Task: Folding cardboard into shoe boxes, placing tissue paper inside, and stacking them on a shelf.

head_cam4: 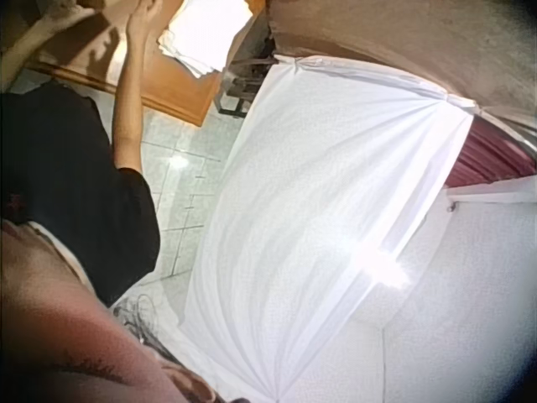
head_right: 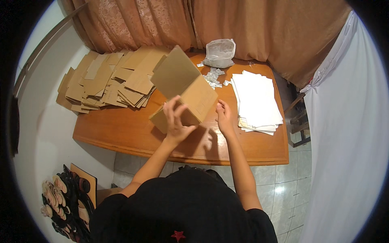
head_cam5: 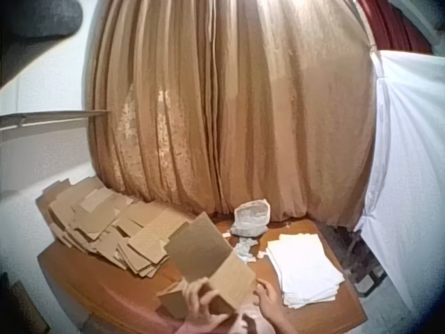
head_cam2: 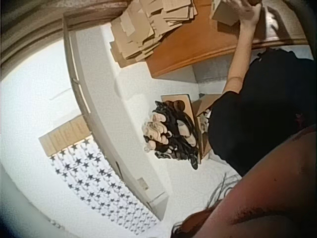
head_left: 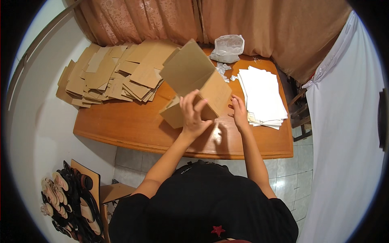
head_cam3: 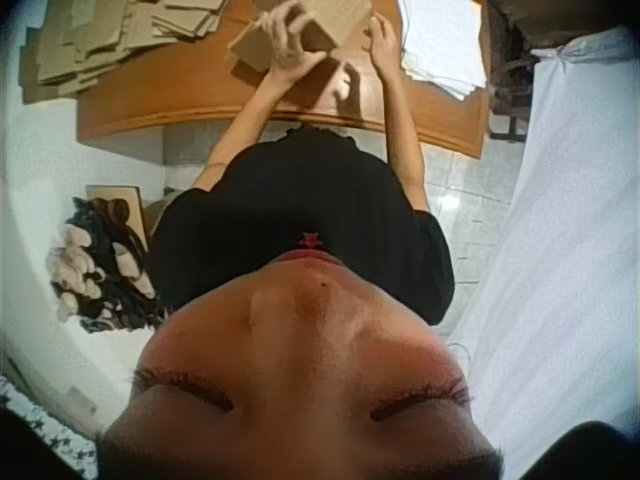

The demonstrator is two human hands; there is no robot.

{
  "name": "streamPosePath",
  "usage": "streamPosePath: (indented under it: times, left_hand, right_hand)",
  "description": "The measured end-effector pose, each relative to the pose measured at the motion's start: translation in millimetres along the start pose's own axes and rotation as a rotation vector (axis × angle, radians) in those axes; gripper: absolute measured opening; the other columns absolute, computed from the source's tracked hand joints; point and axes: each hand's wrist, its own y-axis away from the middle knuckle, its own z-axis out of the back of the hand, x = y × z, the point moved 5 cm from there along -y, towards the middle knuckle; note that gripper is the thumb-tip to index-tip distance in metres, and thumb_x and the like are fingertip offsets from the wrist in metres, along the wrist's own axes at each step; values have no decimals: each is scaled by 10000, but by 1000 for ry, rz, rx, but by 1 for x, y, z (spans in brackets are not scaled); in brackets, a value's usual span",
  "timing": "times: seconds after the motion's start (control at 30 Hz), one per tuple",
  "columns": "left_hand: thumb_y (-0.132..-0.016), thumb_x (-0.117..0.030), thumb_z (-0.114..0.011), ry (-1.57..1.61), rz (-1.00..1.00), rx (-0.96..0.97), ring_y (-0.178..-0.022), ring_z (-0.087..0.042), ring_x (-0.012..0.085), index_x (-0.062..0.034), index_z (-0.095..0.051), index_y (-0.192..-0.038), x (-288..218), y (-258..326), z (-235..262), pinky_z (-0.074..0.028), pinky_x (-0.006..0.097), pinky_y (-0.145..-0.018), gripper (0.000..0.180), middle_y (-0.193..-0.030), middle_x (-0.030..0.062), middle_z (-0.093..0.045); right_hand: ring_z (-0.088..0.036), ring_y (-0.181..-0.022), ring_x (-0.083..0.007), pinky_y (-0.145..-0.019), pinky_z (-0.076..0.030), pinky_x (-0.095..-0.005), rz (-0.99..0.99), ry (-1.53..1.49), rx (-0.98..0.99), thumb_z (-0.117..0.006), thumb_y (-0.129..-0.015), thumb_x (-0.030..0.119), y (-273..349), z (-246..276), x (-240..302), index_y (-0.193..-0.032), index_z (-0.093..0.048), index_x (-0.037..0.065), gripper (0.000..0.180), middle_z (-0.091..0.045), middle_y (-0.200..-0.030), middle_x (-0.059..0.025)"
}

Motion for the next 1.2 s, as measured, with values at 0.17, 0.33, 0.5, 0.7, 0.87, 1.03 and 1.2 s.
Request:
streamPosePath:
  times: [0.17, 0.33, 0.5, 0.7, 0.87, 1.03, 1.2]
  left_hand:
    - [-580, -197, -746, -171, -116, 251, -1196, -341, 250, -298, -481, -1192, -12, 48, -57, -140, 511, -1013, 675, -1262, 41, -404]
    - [-589, -220, -747, -238, -210, 345, -1222, -278, 237, -317, -458, -1237, -23, 86, -94, -130, 506, -1004, 716, -1294, 24, -364]
    - [-710, -290, -678, -63, -29, 399, -1217, -297, 272, -227, -498, -1186, -25, 74, -83, -166, 502, -993, 513, -1284, 71, -371]
    - [-767, -228, -617, -146, 190, 437, -1243, -302, 300, -147, -509, -1161, 67, 39, -61, -208, 528, -1001, 417, -1298, 89, -382]
    - [-770, -210, -623, -181, 129, 693, -1307, -258, 273, -169, -414, -1289, 103, 31, -92, -214, 577, -1012, 562, -1379, 67, -339]
    - [-746, -233, -655, -211, 150, 792, -1270, -309, 250, -174, -417, -1267, 116, 36, -107, -225, 583, -998, 576, -1324, 54, -393]
    - [-734, -247, -660, -182, 300, 835, -1208, -358, 233, -156, -468, -1191, 116, 28, -117, -208, 607, -981, 503, -1234, 69, -442]
  right_hand:
    - [-486, -1056, -273, -716, -482, -366, -245, -155, -42, -531, -804, 538, 5, 16, -7, -1342, -289, 50, 765, -427, -1242, -162]
    - [-437, -1135, -289, -811, -440, -375, -289, -28, 18, -578, -783, 479, -16, 24, -66, -1338, -281, 16, 782, -417, -1255, -210]
    - [-451, -1140, -226, -850, -414, -332, -318, -250, -71, -564, -817, 287, -20, 35, -110, -1304, -325, -16, 622, -473, -1226, -168]
    - [-531, -1040, -212, -851, -429, -304, -189, -20, -143, -527, -824, 112, -33, 36, -108, -1222, -459, -26, 426, -551, -1139, -163]
    - [-542, -1023, -224, -863, -433, -326, 13, 151, -142, -511, -829, 83, -44, 23, -99, -1222, -476, 1, 403, -558, -1124, -173]
    - [-540, -1008, -200, -853, -427, -301, -50, 145, -215, -513, -864, 122, -44, 18, -96, -1181, -508, 23, 332, -565, -1115, -133]
    - [-559, -906, -184, -765, -466, -293, 30, 51, -321, -546, -858, 148, -36, 31, -108, -1125, -532, -2, 306, -577, -1050, -135]
